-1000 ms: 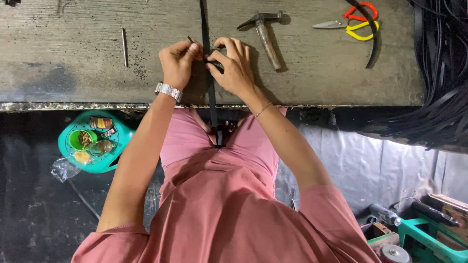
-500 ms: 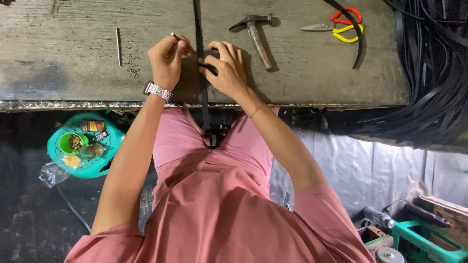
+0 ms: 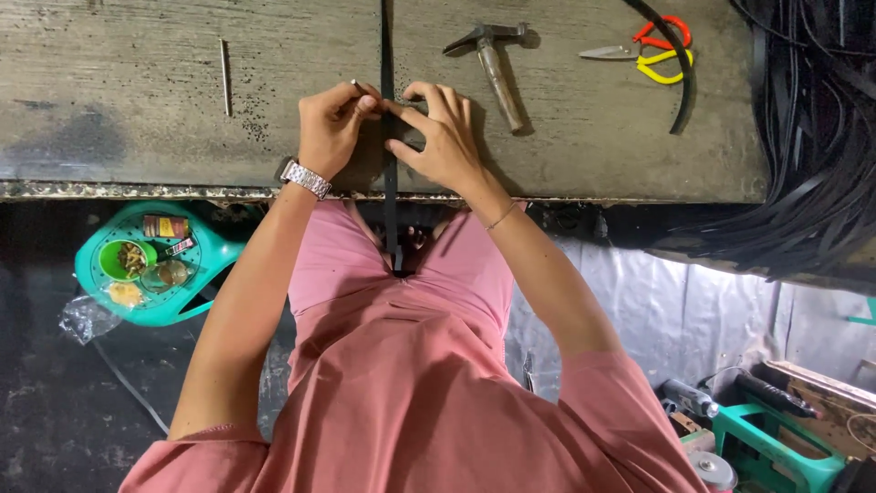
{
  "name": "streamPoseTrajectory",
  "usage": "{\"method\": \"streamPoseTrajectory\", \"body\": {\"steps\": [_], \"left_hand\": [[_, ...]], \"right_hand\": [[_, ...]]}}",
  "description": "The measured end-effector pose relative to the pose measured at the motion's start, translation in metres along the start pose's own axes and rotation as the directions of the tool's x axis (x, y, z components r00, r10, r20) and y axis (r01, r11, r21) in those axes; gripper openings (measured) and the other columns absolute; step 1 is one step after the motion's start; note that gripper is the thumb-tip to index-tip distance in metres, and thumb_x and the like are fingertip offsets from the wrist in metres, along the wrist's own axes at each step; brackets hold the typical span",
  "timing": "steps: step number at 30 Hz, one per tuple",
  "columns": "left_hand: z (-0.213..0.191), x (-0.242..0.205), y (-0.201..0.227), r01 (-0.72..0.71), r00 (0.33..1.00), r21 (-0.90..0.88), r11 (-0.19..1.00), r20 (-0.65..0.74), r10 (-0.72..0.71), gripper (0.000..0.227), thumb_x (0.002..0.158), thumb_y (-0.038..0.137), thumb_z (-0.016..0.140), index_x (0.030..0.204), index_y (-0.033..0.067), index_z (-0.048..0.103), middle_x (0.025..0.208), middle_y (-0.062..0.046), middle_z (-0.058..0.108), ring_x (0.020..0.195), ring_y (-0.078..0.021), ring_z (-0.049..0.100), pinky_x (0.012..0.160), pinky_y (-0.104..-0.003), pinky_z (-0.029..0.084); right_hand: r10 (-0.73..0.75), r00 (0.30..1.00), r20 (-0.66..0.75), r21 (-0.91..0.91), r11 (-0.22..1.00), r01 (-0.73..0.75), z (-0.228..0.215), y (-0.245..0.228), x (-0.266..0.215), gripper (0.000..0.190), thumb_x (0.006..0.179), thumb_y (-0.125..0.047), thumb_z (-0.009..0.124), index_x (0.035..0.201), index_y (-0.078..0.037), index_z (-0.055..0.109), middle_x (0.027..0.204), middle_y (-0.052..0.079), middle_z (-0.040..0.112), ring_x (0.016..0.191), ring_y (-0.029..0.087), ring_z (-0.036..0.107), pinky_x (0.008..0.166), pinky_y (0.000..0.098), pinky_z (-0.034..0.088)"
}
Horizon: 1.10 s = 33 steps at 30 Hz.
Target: The person hammers nails into a black leather strip placed on a wooden workbench. They repeatedly pick up nails, position them on the strip, and strike them with a hammer. The person also briefly moves a pile of leather strips aside and retrieves another strip to continue the process.
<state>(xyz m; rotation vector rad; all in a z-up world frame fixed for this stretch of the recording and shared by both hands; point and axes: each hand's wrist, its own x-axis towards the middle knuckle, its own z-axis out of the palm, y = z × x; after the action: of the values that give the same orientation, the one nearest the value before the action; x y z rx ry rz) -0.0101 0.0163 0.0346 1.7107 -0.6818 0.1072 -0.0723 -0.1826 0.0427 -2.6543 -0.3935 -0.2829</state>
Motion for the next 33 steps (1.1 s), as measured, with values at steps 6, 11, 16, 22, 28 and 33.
{"method": "streamPoseTrajectory", "body": {"steps": [6, 11, 16, 22, 28, 33], "left_hand": [[-0.001, 0.004, -0.001, 0.025, 1.0, -0.038, 0.999, 0.02, -0.024, 0.025, 0.112, 0.017, 0.059, 0.097, 0.0004, 0.07, 0.091, -0.011, 0.076, 0.083, -0.0208, 0.078, 0.073, -0.027, 0.063], [-0.001, 0.004, -0.007, 0.003, 0.999, -0.002, 1.0, 0.036, -0.003, 0.024, 0.111, 0.017, 0.062, 0.096, 0.0009, 0.072, 0.09, -0.01, 0.076, 0.082, -0.0197, 0.078, 0.07, -0.026, 0.062], [-0.001, 0.005, -0.007, 0.015, 0.999, -0.018, 1.0, 0.037, -0.014, 0.018, 0.11, 0.009, 0.064, 0.097, -0.0017, 0.071, 0.091, -0.012, 0.076, 0.081, -0.0203, 0.077, 0.071, -0.027, 0.064], [0.0, 0.006, -0.008, 0.01, 0.999, 0.0, 1.0, 0.044, -0.01, 0.019, 0.11, 0.01, 0.064, 0.097, -0.0015, 0.071, 0.09, -0.012, 0.076, 0.081, -0.0204, 0.078, 0.07, -0.027, 0.064], [0.0, 0.006, -0.006, -0.03, 0.999, 0.003, 1.0, 0.043, 0.03, 0.021, 0.111, 0.012, 0.062, 0.098, -0.0025, 0.071, 0.091, -0.012, 0.075, 0.08, -0.0208, 0.077, 0.07, -0.028, 0.063], [0.002, 0.004, -0.014, 0.001, 0.999, -0.006, 1.0, 0.047, -0.001, 0.015, 0.109, 0.004, 0.064, 0.097, -0.0025, 0.07, 0.091, -0.012, 0.075, 0.08, -0.0201, 0.077, 0.071, -0.028, 0.064]], "right_hand": [[0.023, 1.0, 0.02, 0.015, 1.0, -0.023, -0.002, 0.002, 0.002, 0.05, 0.085, -0.039, 0.083, 0.132, -0.027, 0.069, 0.129, 0.002, 0.053, 0.117, 0.026, 0.047, 0.094, 0.0469, 0.038], [0.059, 0.998, 0.028, 0.03, 0.998, -0.06, -0.002, 0.0, 0.004, 0.049, 0.083, -0.04, 0.083, 0.127, -0.024, 0.071, 0.128, 0.001, 0.052, 0.117, 0.025, 0.046, 0.094, 0.0456, 0.036], [0.061, 0.998, 0.027, 0.05, 0.997, -0.063, -0.004, -0.001, 0.005, 0.048, 0.081, -0.04, 0.085, 0.123, -0.021, 0.072, 0.125, 0.002, 0.051, 0.116, 0.026, 0.046, 0.094, 0.045, 0.036], [0.068, 0.997, 0.026, 0.051, 0.996, -0.069, -0.006, -0.002, 0.005, 0.047, 0.082, -0.039, 0.084, 0.123, -0.021, 0.072, 0.126, 0.002, 0.051, 0.116, 0.026, 0.046, 0.094, 0.0451, 0.036], [0.061, 0.998, 0.023, 0.04, 0.997, -0.062, -0.005, -0.002, 0.005, 0.046, 0.083, -0.041, 0.083, 0.123, -0.021, 0.071, 0.127, 0.002, 0.051, 0.115, 0.027, 0.045, 0.093, 0.0456, 0.037], [0.053, 0.999, 0.011, 0.051, 0.997, -0.054, -0.007, -0.003, 0.005, 0.045, 0.081, -0.039, 0.084, 0.119, -0.017, 0.072, 0.125, 0.003, 0.051, 0.115, 0.027, 0.046, 0.093, 0.0458, 0.037]]}}
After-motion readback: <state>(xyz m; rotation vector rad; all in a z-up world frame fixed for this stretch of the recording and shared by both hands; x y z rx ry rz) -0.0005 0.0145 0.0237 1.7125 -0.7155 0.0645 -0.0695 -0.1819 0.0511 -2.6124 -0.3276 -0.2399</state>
